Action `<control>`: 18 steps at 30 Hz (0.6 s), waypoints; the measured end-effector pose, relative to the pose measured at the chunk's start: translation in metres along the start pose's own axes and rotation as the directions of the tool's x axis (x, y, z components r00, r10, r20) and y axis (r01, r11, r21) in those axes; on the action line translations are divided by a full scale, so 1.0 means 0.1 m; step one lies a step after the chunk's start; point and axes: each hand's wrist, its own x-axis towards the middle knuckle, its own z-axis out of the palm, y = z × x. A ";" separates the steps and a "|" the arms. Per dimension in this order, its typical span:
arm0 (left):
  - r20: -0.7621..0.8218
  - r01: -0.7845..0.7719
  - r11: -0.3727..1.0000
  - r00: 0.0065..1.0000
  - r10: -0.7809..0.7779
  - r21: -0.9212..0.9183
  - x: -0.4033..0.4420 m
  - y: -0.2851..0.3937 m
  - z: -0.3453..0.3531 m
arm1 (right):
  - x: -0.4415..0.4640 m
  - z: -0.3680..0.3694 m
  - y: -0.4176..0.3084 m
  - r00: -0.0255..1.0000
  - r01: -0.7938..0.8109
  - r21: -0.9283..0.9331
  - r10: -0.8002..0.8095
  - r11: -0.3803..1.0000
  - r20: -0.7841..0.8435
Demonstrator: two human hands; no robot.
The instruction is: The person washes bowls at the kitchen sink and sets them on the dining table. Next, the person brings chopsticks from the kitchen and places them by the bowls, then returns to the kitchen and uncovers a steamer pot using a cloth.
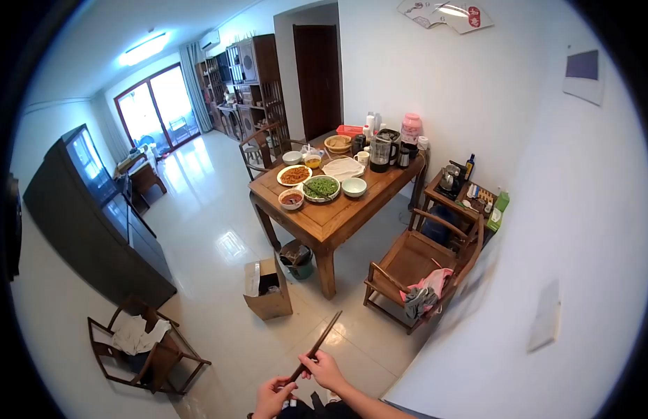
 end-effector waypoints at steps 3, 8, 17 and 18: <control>0.030 -0.018 0.995 0.999 0.021 -0.098 0.76 0.27 -0.16 | 0.78 -0.03 -0.25 1.000 0.018 0.000 -0.018 1.000 0.003; 0.158 0.027 0.997 0.987 -0.015 -0.072 2.13 0.55 -0.30 | 1.94 -0.25 -0.56 0.997 0.017 -0.051 -0.021 0.999 -0.080; 0.488 -0.013 0.999 0.873 -0.013 0.051 4.44 1.57 -0.15 | 3.59 -0.72 -1.32 0.928 0.081 -0.086 -0.107 0.993 -0.358; 0.515 -0.002 0.999 0.857 0.023 -0.041 4.67 1.58 -0.08 | 3.77 -0.81 -1.30 0.921 0.064 -0.032 -0.071 0.997 -0.383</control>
